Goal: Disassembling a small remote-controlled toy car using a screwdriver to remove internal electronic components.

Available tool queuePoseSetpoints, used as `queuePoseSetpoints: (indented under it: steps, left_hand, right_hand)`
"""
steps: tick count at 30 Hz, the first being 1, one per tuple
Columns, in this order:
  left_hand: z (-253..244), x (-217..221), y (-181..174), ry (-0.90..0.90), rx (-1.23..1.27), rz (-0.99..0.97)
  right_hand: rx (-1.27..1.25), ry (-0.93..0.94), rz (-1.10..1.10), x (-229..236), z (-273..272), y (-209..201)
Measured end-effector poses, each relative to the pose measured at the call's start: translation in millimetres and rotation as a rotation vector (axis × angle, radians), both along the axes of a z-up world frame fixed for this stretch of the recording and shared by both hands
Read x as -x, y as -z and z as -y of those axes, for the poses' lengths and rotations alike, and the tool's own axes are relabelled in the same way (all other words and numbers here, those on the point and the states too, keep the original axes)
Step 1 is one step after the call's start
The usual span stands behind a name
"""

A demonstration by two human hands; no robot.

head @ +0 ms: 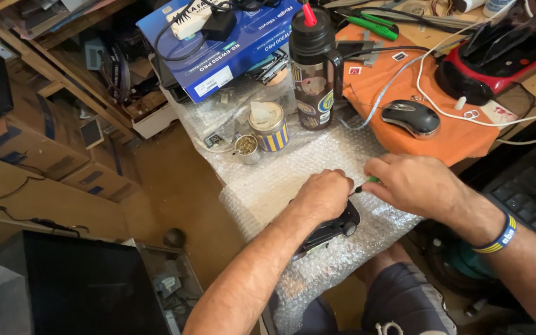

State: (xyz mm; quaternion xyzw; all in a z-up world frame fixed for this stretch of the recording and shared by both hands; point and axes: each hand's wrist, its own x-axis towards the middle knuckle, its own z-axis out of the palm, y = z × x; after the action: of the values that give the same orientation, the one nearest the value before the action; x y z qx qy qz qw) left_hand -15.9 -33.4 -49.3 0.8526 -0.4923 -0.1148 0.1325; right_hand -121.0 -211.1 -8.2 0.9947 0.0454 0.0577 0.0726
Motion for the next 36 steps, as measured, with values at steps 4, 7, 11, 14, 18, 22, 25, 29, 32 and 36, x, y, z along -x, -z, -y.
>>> queuePoseSetpoints:
  steps: [4,7,11,14,18,22,25,29,32,36]
  left_hand:
    - [-0.3,3.4,-11.7,-0.017,0.016,-0.033]
    - [2.6,1.3,-12.5,-0.010,-0.004,-0.034]
    - [5.1,0.8,-18.2,0.028,-0.063,-0.031]
    - [13.5,6.1,-38.4,0.016,-0.378,-0.061]
    - [17.3,2.0,-28.0,0.042,-0.380,-0.019]
    - [9.5,2.0,-56.8,0.021,-0.387,-0.114]
    - [-8.6,-14.2,-75.5,-0.069,-0.239,-0.246]
    - [-48.8,-43.9,-91.3,-0.254,0.013,-0.347]
    - [-70.3,-55.9,-64.6,-0.326,0.018,-0.363]
    - [-85.0,-58.5,-41.3,-0.351,0.045,-0.429]
  right_hand:
    - [-0.042,-0.148,0.024,-3.9,2.4,14.2]
    - [-0.030,-0.186,0.061,-1.5,-1.8,5.1]
    - [-0.097,-0.155,0.091,3.8,7.0,11.4]
    - [-0.238,-0.171,0.052,17.7,0.4,-19.0]
    - [-0.300,-0.044,0.001,34.3,5.4,-25.1]
    - [-0.455,-0.030,0.196,56.1,11.9,-27.2]
    - [-0.568,0.016,0.254,69.4,16.0,-16.3]
    - [-0.687,0.109,0.276,78.2,21.3,22.0]
    - [-0.742,0.139,0.294,76.5,19.7,45.7]
    - [-0.730,0.175,0.304,73.2,13.9,67.1]
